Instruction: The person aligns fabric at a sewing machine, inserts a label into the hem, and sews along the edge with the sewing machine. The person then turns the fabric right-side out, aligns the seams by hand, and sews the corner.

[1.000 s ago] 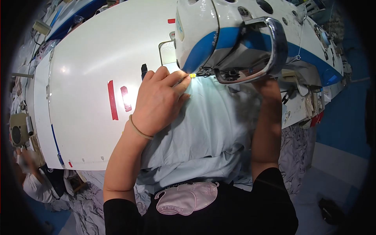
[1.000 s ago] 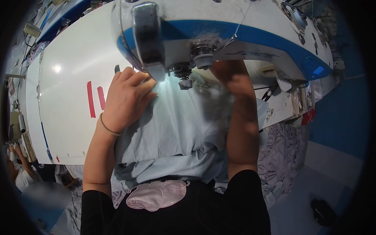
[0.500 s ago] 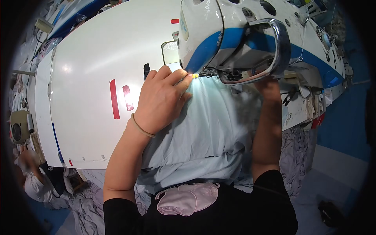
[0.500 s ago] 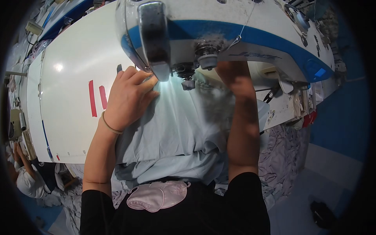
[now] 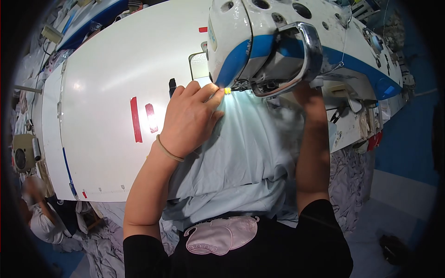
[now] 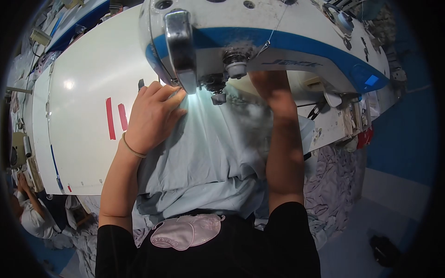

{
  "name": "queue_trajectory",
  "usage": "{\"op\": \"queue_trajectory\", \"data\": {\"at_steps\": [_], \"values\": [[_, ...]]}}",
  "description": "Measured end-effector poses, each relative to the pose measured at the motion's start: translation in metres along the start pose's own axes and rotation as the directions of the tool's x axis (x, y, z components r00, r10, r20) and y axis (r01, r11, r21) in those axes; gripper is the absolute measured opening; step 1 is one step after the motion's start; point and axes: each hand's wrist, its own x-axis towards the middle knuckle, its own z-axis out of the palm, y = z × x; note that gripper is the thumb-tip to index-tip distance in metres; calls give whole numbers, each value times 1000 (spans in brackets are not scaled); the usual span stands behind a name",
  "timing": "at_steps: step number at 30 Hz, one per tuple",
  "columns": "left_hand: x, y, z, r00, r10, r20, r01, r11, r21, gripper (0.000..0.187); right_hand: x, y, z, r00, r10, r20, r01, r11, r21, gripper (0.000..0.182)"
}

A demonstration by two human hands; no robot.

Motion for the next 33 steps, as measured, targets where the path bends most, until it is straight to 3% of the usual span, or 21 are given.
{"op": "queue_trajectory", "data": {"at_steps": [10,13,15,16,18,19,21,25,26,27,28,30,31,33], "values": [[-1,0,0,1000,-4,6,4,1000,15,43,6,-5,3,998,12,-56,-10,999,31,54],[-2,-1,1,1000,5,-12,-5,1000,19,43,7,-3,12,991,-43,-126,31,995,-92,50],[-2,-2,3,1000,9,-19,-9,1000,23,42,15,1,26,932,47,-359,119,896,427,47],[-2,-2,4,1000,13,-26,-12,1000,25,42,16,0,29,930,50,-365,118,898,424,47],[-2,-2,5,999,19,-29,-18,999,37,41,16,-5,32,904,-79,-419,49,995,-82,42],[-3,-2,5,999,21,-33,-20,999,39,41,16,-4,33,903,-77,-423,46,995,-83,42],[-4,-3,6,999,22,-33,-20,999,48,42,21,1,34,888,-14,-460,204,908,366,40],[-4,-4,7,998,30,-52,-28,998,51,42,32,-1,46,845,34,-533,179,923,341,37],[-4,-4,7,999,25,-47,-22,998,56,42,39,0,57,640,11,-769,335,896,292,27],[-4,-4,7,999,20,-43,-18,998,60,42,38,0,55,371,9,-929,466,863,194,25],[-4,-4,8,999,22,-47,-19,998,60,42,37,2,53,367,8,-930,464,865,191,25],[-5,-4,9,999,19,-41,-16,998,60,42,28,3,46,651,145,-745,477,686,550,27],[-5,-5,11,999,23,-45,-20,998,58,42,25,1,44,649,147,-746,474,689,548,27],[-6,-7,12,997,27,-71,-25,999,30,42,16,-3,37,549,237,-802,486,689,537,27]]}}
